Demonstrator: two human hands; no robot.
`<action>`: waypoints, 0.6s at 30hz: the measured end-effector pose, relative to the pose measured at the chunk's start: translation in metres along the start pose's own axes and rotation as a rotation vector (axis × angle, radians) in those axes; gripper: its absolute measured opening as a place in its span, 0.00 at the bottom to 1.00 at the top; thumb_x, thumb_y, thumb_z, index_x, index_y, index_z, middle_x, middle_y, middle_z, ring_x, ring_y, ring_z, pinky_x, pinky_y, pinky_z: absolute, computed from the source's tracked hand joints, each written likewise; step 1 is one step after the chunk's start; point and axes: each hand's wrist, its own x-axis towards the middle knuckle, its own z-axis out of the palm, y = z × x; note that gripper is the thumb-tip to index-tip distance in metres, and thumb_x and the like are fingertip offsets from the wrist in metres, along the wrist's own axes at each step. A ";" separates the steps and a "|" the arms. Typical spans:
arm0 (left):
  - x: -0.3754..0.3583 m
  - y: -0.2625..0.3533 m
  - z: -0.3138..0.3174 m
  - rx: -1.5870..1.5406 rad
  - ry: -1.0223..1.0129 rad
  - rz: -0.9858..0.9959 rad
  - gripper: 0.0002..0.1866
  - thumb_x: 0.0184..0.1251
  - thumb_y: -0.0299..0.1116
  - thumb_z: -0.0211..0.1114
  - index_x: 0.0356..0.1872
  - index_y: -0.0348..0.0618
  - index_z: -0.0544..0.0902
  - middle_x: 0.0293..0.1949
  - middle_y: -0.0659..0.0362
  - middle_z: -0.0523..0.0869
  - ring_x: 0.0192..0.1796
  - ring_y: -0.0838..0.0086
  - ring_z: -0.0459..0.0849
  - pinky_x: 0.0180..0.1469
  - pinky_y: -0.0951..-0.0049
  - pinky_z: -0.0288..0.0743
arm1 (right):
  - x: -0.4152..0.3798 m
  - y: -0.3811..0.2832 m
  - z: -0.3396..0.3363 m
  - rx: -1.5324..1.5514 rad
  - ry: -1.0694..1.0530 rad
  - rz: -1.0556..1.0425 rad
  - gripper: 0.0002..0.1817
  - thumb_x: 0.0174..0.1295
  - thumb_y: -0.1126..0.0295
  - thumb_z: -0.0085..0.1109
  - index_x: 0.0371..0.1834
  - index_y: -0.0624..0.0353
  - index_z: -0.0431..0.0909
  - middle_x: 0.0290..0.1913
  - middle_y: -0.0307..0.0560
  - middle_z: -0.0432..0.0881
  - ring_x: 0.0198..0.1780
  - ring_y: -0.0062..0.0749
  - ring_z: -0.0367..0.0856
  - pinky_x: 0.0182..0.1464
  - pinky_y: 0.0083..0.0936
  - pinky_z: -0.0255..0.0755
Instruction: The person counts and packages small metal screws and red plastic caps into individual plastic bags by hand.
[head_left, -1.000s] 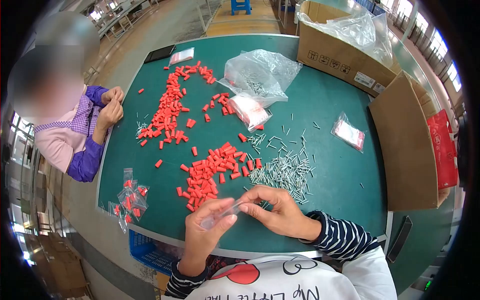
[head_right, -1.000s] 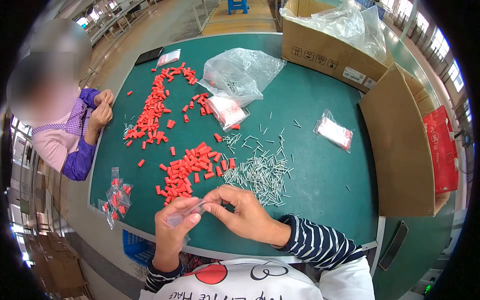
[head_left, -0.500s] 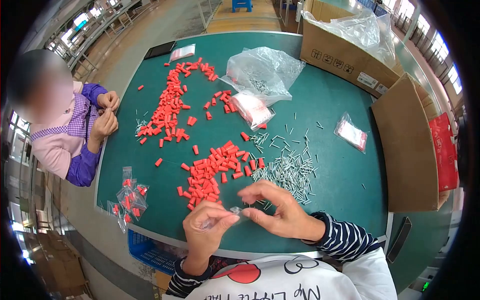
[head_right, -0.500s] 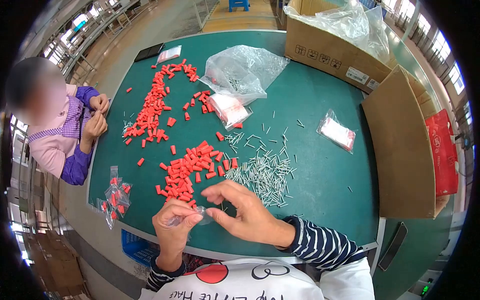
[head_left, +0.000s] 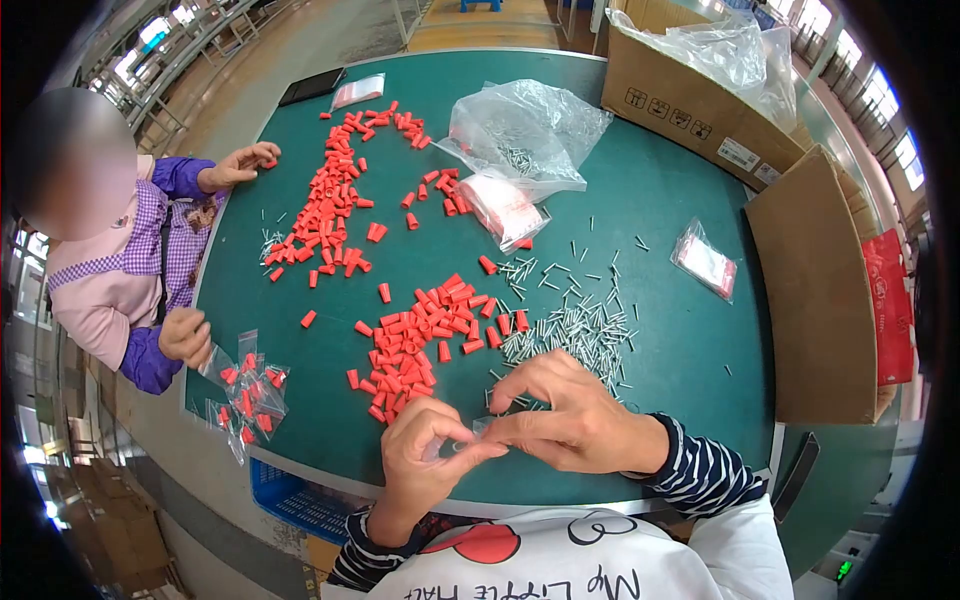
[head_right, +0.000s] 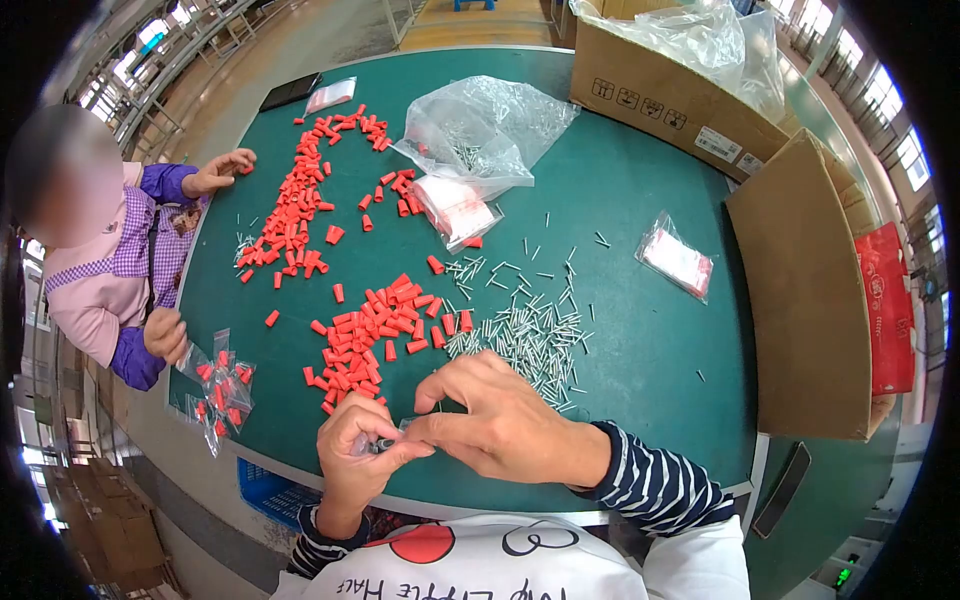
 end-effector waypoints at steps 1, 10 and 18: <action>0.000 0.001 0.000 0.006 -0.015 -0.005 0.21 0.37 0.27 0.87 0.27 0.42 0.78 0.29 0.62 0.79 0.31 0.79 0.75 0.32 0.79 0.69 | 0.000 0.000 -0.001 -0.018 0.001 -0.002 0.09 0.51 0.74 0.68 0.36 0.51 0.85 0.43 0.39 0.78 0.46 0.36 0.76 0.46 0.32 0.64; 0.005 0.002 -0.007 -0.007 -0.071 -0.052 0.15 0.47 0.24 0.80 0.38 0.38 0.87 0.36 0.56 0.87 0.33 0.78 0.79 0.31 0.79 0.70 | -0.002 0.006 -0.005 -0.132 0.014 0.003 0.06 0.55 0.72 0.68 0.35 0.54 0.83 0.41 0.39 0.79 0.44 0.35 0.78 0.46 0.32 0.66; 0.008 0.001 -0.004 0.061 -0.136 -0.043 0.11 0.50 0.22 0.77 0.36 0.41 0.88 0.37 0.58 0.90 0.33 0.74 0.81 0.32 0.76 0.72 | -0.010 0.012 -0.003 -0.112 0.037 0.082 0.08 0.55 0.74 0.68 0.37 0.56 0.81 0.40 0.41 0.80 0.43 0.38 0.77 0.45 0.33 0.66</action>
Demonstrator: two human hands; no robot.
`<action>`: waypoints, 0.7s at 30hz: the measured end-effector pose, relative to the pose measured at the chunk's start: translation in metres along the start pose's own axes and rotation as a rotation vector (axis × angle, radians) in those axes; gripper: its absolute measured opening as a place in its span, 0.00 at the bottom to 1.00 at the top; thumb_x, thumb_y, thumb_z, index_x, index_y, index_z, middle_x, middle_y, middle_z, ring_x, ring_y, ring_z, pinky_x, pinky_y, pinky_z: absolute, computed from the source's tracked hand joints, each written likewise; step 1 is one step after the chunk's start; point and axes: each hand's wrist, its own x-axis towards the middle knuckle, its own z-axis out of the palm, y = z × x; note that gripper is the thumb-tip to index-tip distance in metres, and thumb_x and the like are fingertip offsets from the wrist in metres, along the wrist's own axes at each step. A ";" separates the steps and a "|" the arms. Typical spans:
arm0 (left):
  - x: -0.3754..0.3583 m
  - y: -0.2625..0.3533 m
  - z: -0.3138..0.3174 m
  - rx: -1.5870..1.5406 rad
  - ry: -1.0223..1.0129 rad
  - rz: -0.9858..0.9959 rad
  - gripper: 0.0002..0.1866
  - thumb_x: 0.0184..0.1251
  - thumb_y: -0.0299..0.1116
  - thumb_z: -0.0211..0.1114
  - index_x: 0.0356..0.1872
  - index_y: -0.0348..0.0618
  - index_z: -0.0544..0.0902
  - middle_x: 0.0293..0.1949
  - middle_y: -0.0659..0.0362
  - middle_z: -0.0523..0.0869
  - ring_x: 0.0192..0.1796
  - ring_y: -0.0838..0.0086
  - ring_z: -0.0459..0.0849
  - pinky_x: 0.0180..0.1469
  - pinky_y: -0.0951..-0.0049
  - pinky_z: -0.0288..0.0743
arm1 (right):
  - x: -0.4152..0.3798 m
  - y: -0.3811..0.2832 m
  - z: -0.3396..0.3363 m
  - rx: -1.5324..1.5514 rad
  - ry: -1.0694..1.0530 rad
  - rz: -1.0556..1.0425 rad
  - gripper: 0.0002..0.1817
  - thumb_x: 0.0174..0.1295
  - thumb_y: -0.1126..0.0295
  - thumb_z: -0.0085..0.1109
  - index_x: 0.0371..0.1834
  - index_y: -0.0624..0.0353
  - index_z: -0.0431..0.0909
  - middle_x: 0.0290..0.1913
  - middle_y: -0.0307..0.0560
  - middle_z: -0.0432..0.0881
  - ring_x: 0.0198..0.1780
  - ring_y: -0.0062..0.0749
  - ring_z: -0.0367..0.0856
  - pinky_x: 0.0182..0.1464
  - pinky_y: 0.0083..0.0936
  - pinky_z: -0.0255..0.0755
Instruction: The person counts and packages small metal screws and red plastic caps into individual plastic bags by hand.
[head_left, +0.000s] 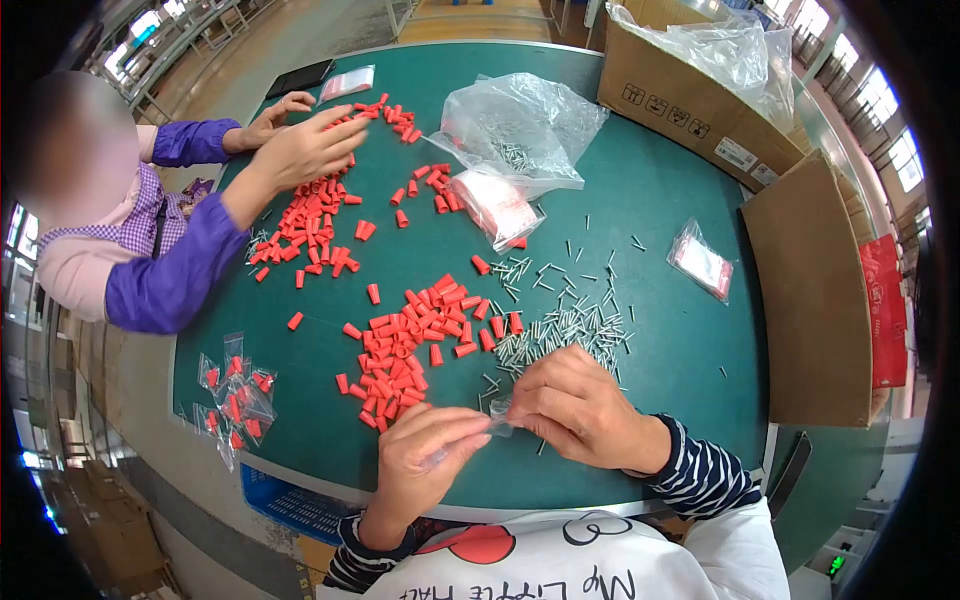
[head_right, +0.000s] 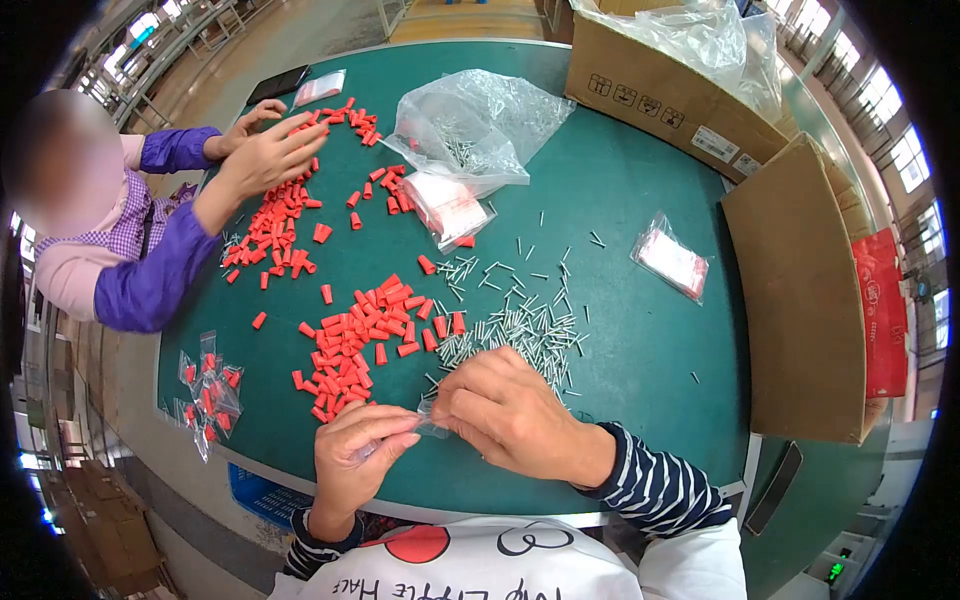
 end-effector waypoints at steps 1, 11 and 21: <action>-0.001 -0.004 0.002 -0.007 0.017 0.016 0.11 0.50 0.22 0.77 0.35 0.41 0.87 0.37 0.58 0.90 0.33 0.74 0.81 0.33 0.76 0.72 | -0.001 0.001 0.000 0.009 0.003 -0.001 0.09 0.55 0.74 0.68 0.38 0.56 0.81 0.41 0.42 0.80 0.43 0.38 0.77 0.45 0.33 0.66; 0.002 -0.002 0.003 0.069 -0.007 0.054 0.12 0.44 0.30 0.81 0.27 0.45 0.84 0.36 0.61 0.90 0.29 0.73 0.78 0.36 0.74 0.69 | -0.001 -0.009 -0.009 -0.049 -0.011 -0.063 0.11 0.51 0.72 0.68 0.40 0.53 0.84 0.51 0.46 0.77 0.50 0.40 0.76 0.48 0.35 0.66; -0.003 0.000 0.008 0.067 -0.062 0.123 0.15 0.41 0.32 0.83 0.29 0.46 0.84 0.38 0.61 0.90 0.33 0.72 0.82 0.35 0.73 0.68 | -0.006 -0.017 -0.006 -0.124 -0.122 -0.073 0.09 0.48 0.70 0.68 0.31 0.56 0.81 0.48 0.47 0.77 0.52 0.40 0.75 0.52 0.35 0.65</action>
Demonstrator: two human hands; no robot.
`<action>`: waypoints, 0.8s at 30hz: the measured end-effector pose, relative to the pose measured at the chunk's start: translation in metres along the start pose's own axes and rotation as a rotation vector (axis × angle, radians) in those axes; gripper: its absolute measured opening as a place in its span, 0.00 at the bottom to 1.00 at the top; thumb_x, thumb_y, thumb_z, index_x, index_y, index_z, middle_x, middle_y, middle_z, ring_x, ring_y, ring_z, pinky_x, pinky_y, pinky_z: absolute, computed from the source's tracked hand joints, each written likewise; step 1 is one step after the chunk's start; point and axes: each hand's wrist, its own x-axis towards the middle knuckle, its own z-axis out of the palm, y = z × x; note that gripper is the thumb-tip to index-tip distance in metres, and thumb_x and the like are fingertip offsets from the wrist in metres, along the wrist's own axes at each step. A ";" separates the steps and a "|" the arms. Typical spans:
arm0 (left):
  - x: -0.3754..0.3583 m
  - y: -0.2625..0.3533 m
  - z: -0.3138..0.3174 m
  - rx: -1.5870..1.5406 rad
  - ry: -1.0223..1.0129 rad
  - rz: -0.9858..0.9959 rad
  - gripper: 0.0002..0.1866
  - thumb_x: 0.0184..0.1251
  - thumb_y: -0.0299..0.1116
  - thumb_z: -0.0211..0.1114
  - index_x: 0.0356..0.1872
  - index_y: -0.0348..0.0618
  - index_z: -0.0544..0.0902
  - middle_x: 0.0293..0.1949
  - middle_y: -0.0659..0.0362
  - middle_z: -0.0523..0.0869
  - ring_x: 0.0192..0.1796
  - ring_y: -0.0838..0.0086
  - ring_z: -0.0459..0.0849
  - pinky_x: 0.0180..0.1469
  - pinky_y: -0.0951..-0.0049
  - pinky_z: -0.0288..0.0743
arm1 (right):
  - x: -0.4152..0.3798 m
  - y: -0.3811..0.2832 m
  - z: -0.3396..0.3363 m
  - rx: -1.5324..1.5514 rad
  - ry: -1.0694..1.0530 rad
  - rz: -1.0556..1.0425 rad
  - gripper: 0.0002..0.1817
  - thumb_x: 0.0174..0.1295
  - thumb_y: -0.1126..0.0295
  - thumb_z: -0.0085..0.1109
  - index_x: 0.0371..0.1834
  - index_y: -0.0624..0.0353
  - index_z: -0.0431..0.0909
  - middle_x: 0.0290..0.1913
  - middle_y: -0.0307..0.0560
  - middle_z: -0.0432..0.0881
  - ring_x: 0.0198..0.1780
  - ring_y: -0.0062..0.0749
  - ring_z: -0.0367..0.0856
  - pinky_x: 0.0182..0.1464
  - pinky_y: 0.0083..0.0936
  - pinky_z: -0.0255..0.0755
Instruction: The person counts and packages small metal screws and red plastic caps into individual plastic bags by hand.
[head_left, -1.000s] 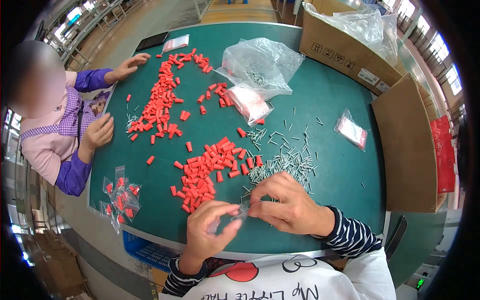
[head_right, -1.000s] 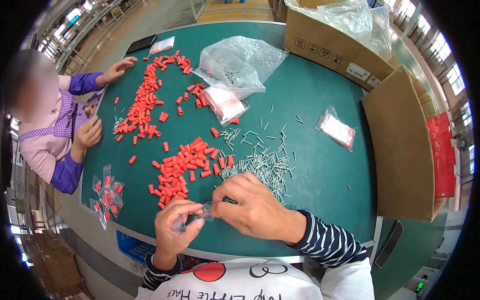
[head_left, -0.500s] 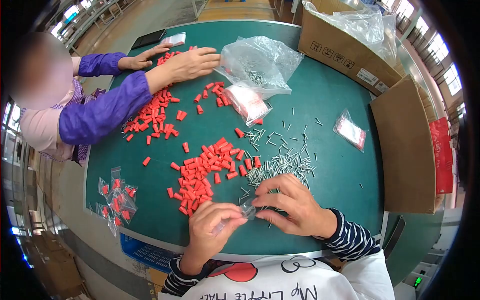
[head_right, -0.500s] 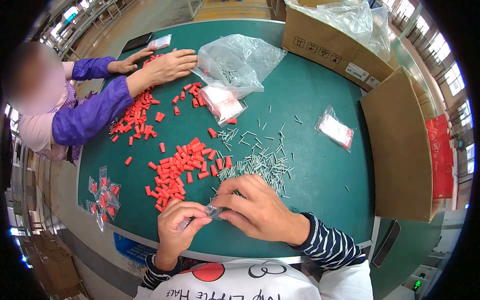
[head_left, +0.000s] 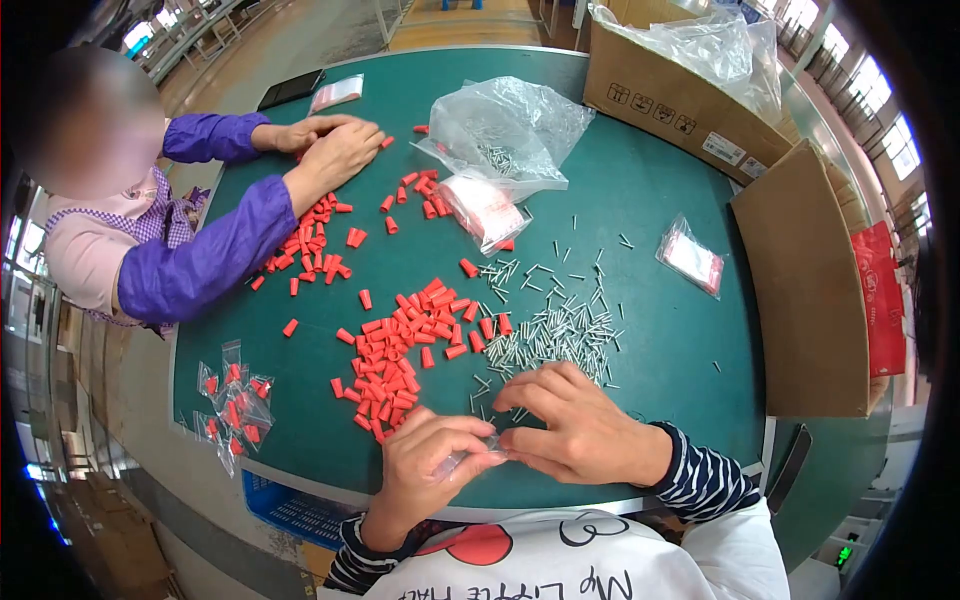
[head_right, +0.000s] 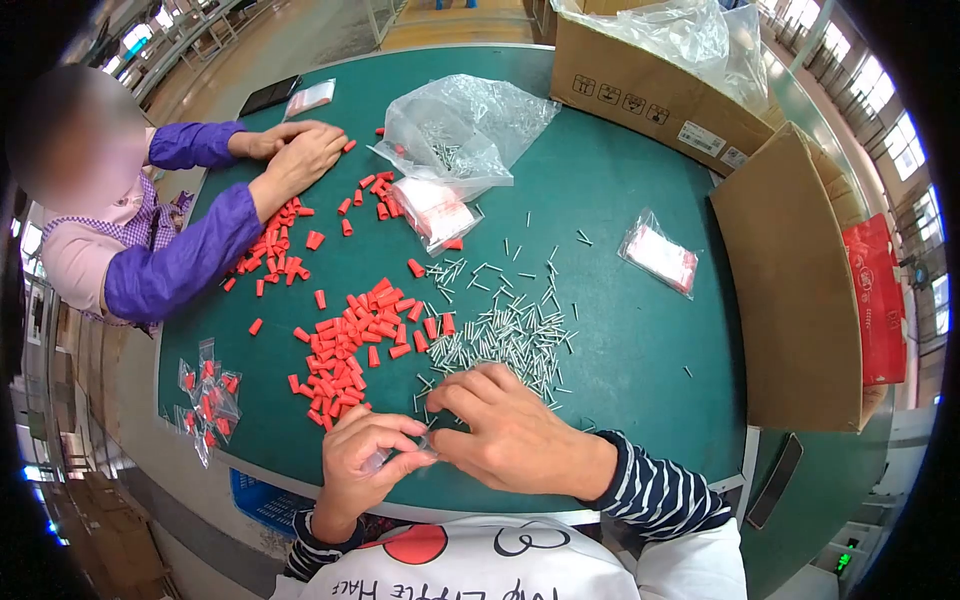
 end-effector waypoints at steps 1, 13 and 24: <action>-0.002 -0.001 0.002 0.008 -0.019 0.007 0.16 0.41 0.32 0.83 0.31 0.46 0.84 0.39 0.60 0.90 0.34 0.71 0.82 0.36 0.73 0.69 | -0.002 -0.001 0.001 -0.031 -0.004 -0.006 0.09 0.47 0.70 0.68 0.31 0.56 0.81 0.47 0.46 0.77 0.51 0.39 0.75 0.51 0.35 0.66; -0.007 0.009 0.005 -0.311 -0.205 -0.170 0.27 0.44 0.32 0.82 0.49 0.36 0.84 0.43 0.53 0.87 0.40 0.63 0.86 0.42 0.68 0.80 | -0.017 -0.020 -0.001 -0.017 0.015 -0.078 0.14 0.49 0.69 0.63 0.41 0.54 0.85 0.34 0.38 0.71 0.41 0.33 0.74 0.48 0.32 0.67; -0.022 0.003 0.001 -0.264 -0.060 -0.177 0.27 0.44 0.31 0.83 0.49 0.40 0.85 0.42 0.56 0.85 0.40 0.70 0.84 0.40 0.73 0.78 | -0.019 -0.013 -0.009 0.020 0.095 0.277 0.11 0.51 0.75 0.67 0.39 0.56 0.85 0.36 0.43 0.77 0.41 0.37 0.77 0.44 0.34 0.68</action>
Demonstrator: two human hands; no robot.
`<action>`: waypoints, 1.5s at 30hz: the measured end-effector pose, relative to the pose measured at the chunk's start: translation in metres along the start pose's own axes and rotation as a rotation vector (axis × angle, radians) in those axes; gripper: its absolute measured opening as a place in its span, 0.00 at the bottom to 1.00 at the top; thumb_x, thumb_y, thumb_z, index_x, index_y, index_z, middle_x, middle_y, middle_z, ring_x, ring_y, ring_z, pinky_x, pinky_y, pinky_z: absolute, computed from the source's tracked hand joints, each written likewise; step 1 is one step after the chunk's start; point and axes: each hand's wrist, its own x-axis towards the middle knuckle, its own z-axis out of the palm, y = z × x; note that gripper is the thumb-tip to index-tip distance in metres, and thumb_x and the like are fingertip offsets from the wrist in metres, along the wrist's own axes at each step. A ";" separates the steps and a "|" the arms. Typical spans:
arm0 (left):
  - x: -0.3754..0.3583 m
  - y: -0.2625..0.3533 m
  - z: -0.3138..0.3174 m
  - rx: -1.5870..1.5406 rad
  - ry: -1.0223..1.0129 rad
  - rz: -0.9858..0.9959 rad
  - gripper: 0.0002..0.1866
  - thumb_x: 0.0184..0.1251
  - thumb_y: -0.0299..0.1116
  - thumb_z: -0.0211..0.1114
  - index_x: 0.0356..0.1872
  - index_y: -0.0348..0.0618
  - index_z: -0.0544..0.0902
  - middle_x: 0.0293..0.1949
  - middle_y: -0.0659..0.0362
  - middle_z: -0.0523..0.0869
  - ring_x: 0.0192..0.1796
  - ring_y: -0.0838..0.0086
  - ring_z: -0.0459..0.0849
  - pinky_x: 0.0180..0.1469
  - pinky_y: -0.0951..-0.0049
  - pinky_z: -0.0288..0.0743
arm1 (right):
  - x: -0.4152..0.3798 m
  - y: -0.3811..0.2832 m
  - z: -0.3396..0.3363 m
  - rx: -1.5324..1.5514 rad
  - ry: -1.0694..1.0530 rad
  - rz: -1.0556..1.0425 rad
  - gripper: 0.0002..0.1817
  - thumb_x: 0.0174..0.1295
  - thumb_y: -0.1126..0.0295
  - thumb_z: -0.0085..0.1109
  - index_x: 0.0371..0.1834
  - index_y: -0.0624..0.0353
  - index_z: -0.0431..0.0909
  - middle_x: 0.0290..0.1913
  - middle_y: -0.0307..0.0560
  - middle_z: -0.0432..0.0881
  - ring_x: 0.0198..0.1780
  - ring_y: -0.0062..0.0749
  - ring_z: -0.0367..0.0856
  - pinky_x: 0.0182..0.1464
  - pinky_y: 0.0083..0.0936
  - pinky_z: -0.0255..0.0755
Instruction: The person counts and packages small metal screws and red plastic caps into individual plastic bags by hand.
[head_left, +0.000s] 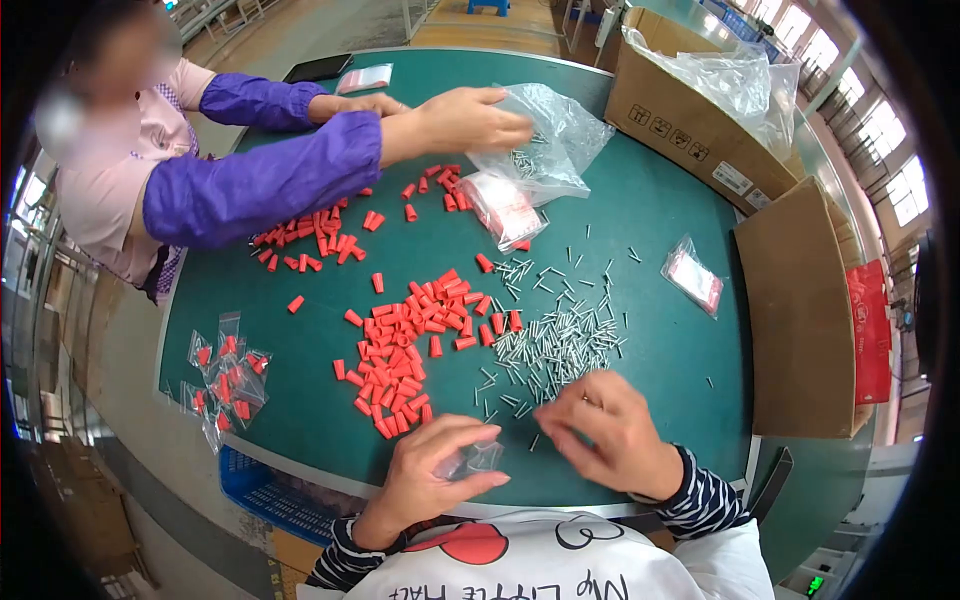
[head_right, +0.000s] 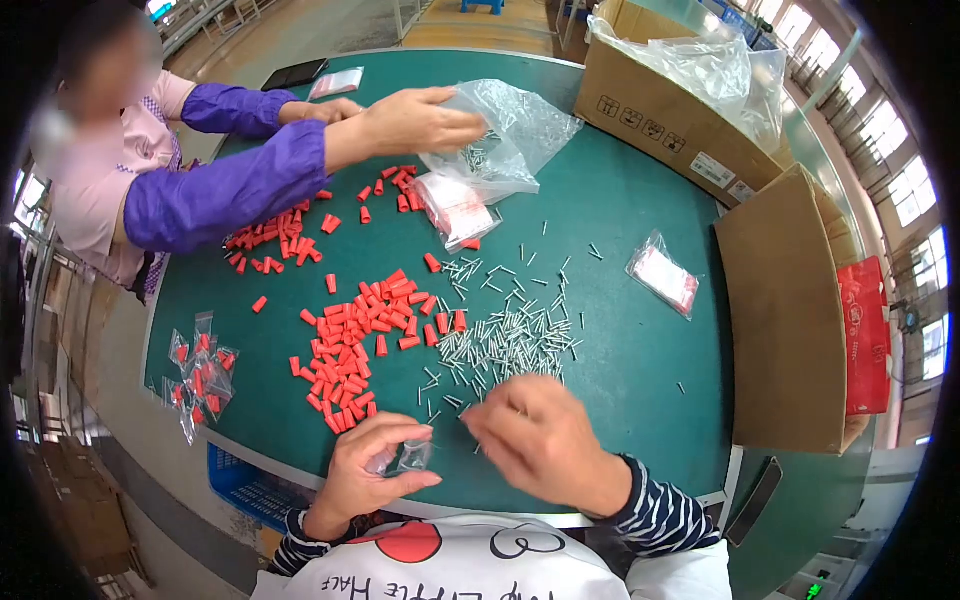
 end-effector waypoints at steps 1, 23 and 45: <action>-0.001 -0.003 -0.001 0.010 0.024 0.020 0.27 0.43 0.30 0.84 0.49 0.40 0.85 0.43 0.57 0.85 0.40 0.73 0.84 0.38 0.76 0.77 | 0.005 0.002 0.001 -0.060 -0.022 0.025 0.09 0.53 0.73 0.67 0.38 0.58 0.84 0.35 0.45 0.77 0.40 0.39 0.78 0.43 0.35 0.69; -0.021 -0.025 -0.003 -0.081 0.133 0.004 0.29 0.43 0.20 0.81 0.50 0.36 0.79 0.46 0.54 0.84 0.46 0.72 0.84 0.47 0.74 0.78 | 0.051 0.027 0.009 -0.389 -0.490 -0.360 0.06 0.49 0.72 0.61 0.31 0.58 0.83 0.32 0.40 0.78 0.41 0.34 0.78 0.44 0.30 0.74; -0.012 -0.015 0.002 0.093 0.239 0.026 0.29 0.43 0.30 0.83 0.49 0.40 0.81 0.37 0.57 0.87 0.37 0.66 0.85 0.39 0.69 0.78 | 0.042 0.011 0.028 0.430 -0.225 -0.033 0.07 0.50 0.78 0.69 0.31 0.62 0.80 0.29 0.42 0.77 0.29 0.25 0.78 0.30 0.22 0.74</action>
